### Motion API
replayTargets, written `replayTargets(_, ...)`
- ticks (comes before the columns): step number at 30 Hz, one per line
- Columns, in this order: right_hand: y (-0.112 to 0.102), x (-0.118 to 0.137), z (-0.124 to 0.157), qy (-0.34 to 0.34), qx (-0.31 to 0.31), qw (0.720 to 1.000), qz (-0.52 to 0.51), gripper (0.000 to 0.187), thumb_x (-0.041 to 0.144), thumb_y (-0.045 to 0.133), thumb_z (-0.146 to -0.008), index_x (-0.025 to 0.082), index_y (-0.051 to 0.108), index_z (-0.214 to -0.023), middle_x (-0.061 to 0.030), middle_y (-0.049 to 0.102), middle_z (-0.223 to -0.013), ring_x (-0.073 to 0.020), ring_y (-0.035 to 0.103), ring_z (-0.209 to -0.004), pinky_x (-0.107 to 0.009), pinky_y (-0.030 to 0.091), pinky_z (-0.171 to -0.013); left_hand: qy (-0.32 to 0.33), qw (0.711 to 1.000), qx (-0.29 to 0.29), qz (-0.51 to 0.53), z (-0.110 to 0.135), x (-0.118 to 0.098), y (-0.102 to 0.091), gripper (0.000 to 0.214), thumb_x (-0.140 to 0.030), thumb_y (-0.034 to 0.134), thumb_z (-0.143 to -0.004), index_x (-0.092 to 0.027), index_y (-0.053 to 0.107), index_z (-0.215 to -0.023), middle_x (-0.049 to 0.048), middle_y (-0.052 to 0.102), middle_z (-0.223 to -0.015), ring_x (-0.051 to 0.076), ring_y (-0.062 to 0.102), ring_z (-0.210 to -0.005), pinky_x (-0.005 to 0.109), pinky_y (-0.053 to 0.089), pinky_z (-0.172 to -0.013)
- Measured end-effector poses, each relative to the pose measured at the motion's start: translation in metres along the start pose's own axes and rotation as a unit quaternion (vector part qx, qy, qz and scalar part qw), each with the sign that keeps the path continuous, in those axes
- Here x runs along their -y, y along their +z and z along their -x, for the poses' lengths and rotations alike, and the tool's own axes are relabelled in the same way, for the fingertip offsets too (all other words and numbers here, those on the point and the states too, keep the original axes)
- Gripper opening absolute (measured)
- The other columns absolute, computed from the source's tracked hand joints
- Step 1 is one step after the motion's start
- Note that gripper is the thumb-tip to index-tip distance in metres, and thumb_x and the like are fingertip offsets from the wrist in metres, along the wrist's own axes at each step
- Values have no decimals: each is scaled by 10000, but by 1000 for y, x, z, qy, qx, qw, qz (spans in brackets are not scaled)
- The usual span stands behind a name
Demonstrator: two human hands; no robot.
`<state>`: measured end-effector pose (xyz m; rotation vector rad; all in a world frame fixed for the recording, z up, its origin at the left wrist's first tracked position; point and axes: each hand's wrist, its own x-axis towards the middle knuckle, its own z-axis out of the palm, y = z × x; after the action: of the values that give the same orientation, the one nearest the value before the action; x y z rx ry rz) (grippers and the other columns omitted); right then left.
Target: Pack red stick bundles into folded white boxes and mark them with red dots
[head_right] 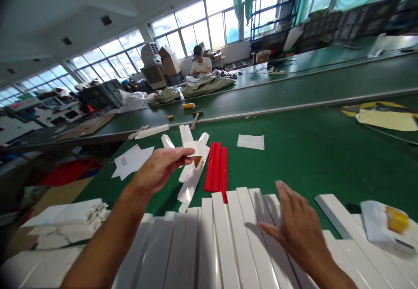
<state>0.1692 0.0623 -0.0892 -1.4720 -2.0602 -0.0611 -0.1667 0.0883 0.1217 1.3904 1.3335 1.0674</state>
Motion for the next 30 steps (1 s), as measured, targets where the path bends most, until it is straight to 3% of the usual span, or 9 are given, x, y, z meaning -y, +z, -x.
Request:
replayTargets(5,-51,52,-66,-141,-57,987,-59,1309,813,614,-687,79,-15,-1570,-311,249,-1554,-472,317,-1403,-634,331,-1082,-5,980,87,181,50,-64,36,224,-334,678,-839,-150,803,-870,154,766,-1013,283,755,-851,516,579,-941)
replayTargets(10,-69,54,-61,-113,-83,976,-168,1084,586,721,-753,136,121,-1537,-237,544,-1320,-371,562,-1198,-529,475,-974,17,968,138,208,72,-80,75,225,-316,620,-881,-186,803,-889,136,770,-989,335,736,-961,586,561,-958)
replayTargets(15,-78,59,-39,-91,-56,960,-260,586,320,744,-722,178,487,-1229,-103,626,-1023,-244,625,-885,-333,532,-742,105,980,87,146,65,-56,86,469,-518,643,-866,-185,705,-1191,148,754,-983,290,735,-906,488,627,-820)
replayTargets(18,-81,64,-34,-32,-20,951,-306,462,304,741,-717,188,561,-1126,-54,625,-932,-202,604,-804,-288,500,-692,174,978,7,111,54,-23,97,1000,-689,788,-614,-222,475,-1441,141,677,-1188,274,676,-1051,407,593,-888)
replayTargets(20,-81,69,-33,-22,19,944,-329,414,299,740,-709,185,591,-1078,-44,619,-901,-194,587,-783,-289,486,-690,135,983,45,119,52,0,113,1241,-686,874,-414,-182,432,-1458,172,597,-1324,320,605,-1188,404,544,-967)
replayTargets(23,-74,77,-36,-60,127,907,-396,459,323,786,-649,175,616,-1049,-58,634,-956,-206,595,-832,-314,497,-738,20,981,42,186,59,23,132,993,-502,938,-436,-129,578,-1283,145,690,-1124,289,668,-1016,352,566,-844)
replayTargets(26,-51,75,-51,-92,306,811,-490,445,415,831,-590,181,679,-936,-43,676,-986,-219,632,-898,-328,510,-821,-22,967,-52,249,75,33,124,843,-390,938,-459,-131,614,-1193,52,705,-820,192,655,-705,269,536,-617)
replayTargets(28,-19,70,-71,25,359,791,-494,336,469,750,-708,169,697,-850,-34,698,-886,-196,654,-839,-304,519,-789,-15,954,-138,266,86,35,106,892,-355,957,-401,-143,608,-1193,39,700,-775,180,636,-639,250,512,-545)
replayTargets(30,26,67,-99,194,333,813,-436,325,447,581,-882,142,690,-871,-50,693,-814,-168,654,-760,-272,517,-710,-6,939,-222,263,96,39,90,928,-354,968,-357,-145,610,-1187,57,714,-795,193,645,-627,265,523,-527)
